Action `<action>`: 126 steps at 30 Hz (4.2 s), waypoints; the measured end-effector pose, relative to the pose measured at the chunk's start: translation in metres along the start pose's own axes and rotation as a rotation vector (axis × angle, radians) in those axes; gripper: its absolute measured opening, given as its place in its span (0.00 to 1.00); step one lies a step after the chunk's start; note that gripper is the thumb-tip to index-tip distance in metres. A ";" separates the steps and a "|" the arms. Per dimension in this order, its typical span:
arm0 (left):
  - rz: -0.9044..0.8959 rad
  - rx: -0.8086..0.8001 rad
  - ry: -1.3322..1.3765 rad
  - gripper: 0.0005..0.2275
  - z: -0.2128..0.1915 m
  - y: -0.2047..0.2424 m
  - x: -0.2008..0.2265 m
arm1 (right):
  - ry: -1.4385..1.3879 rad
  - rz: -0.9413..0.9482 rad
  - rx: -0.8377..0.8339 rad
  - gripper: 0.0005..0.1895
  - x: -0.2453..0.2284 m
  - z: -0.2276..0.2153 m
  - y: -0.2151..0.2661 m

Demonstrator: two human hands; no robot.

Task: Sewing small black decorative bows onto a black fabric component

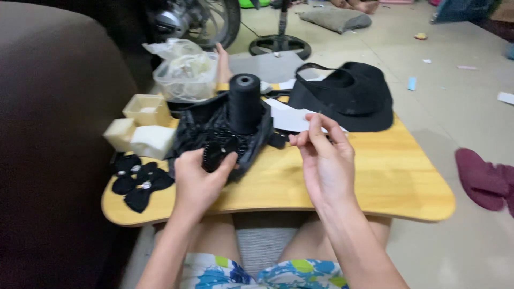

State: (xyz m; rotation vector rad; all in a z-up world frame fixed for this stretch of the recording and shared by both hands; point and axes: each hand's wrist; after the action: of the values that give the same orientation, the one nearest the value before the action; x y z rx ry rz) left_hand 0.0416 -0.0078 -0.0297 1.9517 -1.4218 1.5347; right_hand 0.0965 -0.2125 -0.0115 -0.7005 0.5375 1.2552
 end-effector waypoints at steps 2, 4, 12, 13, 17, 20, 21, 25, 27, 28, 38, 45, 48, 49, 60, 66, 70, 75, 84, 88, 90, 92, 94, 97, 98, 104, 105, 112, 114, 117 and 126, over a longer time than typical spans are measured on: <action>0.016 -0.005 0.024 0.15 0.008 0.001 0.010 | -0.008 0.011 0.032 0.10 -0.011 -0.011 0.004; 0.028 0.004 0.050 0.16 0.017 0.000 0.018 | -0.013 0.027 0.051 0.09 -0.016 -0.024 0.000; 0.087 -0.025 -0.013 0.16 0.044 -0.006 0.038 | -0.053 -0.006 0.083 0.10 -0.023 -0.063 -0.019; 0.084 -0.017 -0.010 0.16 0.041 -0.005 0.040 | -0.050 -0.003 0.076 0.10 -0.027 -0.061 -0.022; 0.186 0.000 -0.035 0.15 0.037 0.000 0.034 | -0.060 -0.016 0.067 0.11 -0.042 -0.066 -0.027; 0.236 0.046 -0.079 0.13 0.035 -0.004 0.027 | -0.091 -0.035 0.090 0.11 -0.058 -0.071 -0.030; 0.245 0.069 -0.097 0.13 0.034 -0.007 0.023 | -0.101 -0.042 0.106 0.11 -0.063 -0.072 -0.032; 0.282 0.095 -0.090 0.12 0.034 -0.004 0.025 | -0.118 -0.047 0.135 0.12 -0.068 -0.076 -0.038; 0.272 0.150 -0.066 0.11 0.033 0.001 0.026 | -0.130 -0.047 0.151 0.13 -0.069 -0.077 -0.040; 0.272 0.154 -0.069 0.11 0.030 -0.001 0.023 | -0.133 -0.045 0.148 0.13 -0.072 -0.072 -0.039; 0.304 0.198 -0.230 0.08 0.018 0.001 -0.006 | -0.120 0.002 0.242 0.09 -0.068 -0.054 -0.029; -0.122 0.140 0.148 0.09 -0.004 -0.005 0.010 | 0.002 0.068 0.027 0.09 -0.040 -0.049 -0.021; -0.278 0.080 0.352 0.08 -0.003 -0.008 0.019 | 0.150 0.106 -0.072 0.07 -0.027 -0.031 -0.012; -0.280 0.082 0.354 0.08 -0.002 -0.006 0.022 | 0.153 0.107 -0.074 0.07 -0.029 -0.014 0.001; -0.371 -0.047 0.688 0.07 0.010 0.007 0.037 | 0.941 -0.201 -0.476 0.04 -0.010 0.033 0.044; -0.242 -0.055 0.506 0.11 0.014 0.008 0.036 | 1.027 -0.185 -0.447 0.06 -0.017 0.037 0.050; -0.227 -0.049 0.474 0.11 0.015 0.008 0.038 | 1.024 -0.190 -0.457 0.07 -0.019 0.037 0.050; -0.157 -0.047 0.442 0.12 0.012 0.008 0.044 | 1.012 -0.184 -0.462 0.08 -0.020 0.039 0.053; -0.155 -0.040 0.433 0.12 0.015 0.009 0.044 | 0.981 -0.194 -0.433 0.07 -0.014 0.033 0.051; -0.150 -0.058 0.457 0.12 0.016 0.010 0.038 | 0.963 -0.197 -0.446 0.06 -0.011 0.032 0.050; -0.178 -0.067 0.457 0.11 0.017 0.008 0.034 | 0.949 -0.178 -0.438 0.06 -0.010 0.032 0.050; -0.207 -0.073 0.494 0.10 0.012 0.012 0.043 | 0.941 -0.178 -0.438 0.06 -0.012 0.034 0.053; -0.235 -0.080 0.532 0.09 0.009 0.015 0.049 | 0.932 -0.179 -0.438 0.06 -0.011 0.034 0.053; -0.363 -0.136 0.591 0.07 0.007 0.016 0.051 | 0.889 -0.165 -0.436 0.05 -0.004 0.027 0.049; -0.359 -0.161 0.615 0.07 0.008 0.016 0.049 | 0.849 -0.133 -0.410 0.02 -0.001 0.023 0.047; -0.274 -0.221 0.539 0.08 0.009 0.015 0.042 | 0.734 -0.065 -0.322 0.11 0.007 0.013 0.041; -0.235 -0.220 0.496 0.08 0.008 0.015 0.040 | 0.727 -0.062 -0.308 0.14 0.006 0.013 0.041; -0.113 -0.200 0.361 0.09 0.013 0.014 0.037 | 0.932 -0.361 -0.348 0.05 -0.013 0.025 0.047; -0.013 -0.173 0.303 0.11 0.013 0.013 0.036 | 1.016 -0.427 -0.373 0.04 -0.013 0.026 0.048; 0.070 -0.176 0.259 0.12 0.010 0.020 0.037 | 1.063 -0.430 -0.350 0.03 -0.011 0.025 0.049; 0.081 -0.245 0.176 0.12 0.010 0.022 0.036 | 1.055 -0.380 -0.427 0.04 -0.001 0.016 0.041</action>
State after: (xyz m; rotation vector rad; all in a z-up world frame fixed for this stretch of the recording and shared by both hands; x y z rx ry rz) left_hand 0.0280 -0.0441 -0.0101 1.5963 -1.5474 1.4478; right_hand 0.0558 -0.1951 -0.0079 -1.7604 0.9321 0.5574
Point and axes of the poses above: each hand's wrist, its own y-axis away from the middle knuckle, its own z-axis out of the palm, x = y × z, and after that the axes turned 2 degrees about -y, right-handed
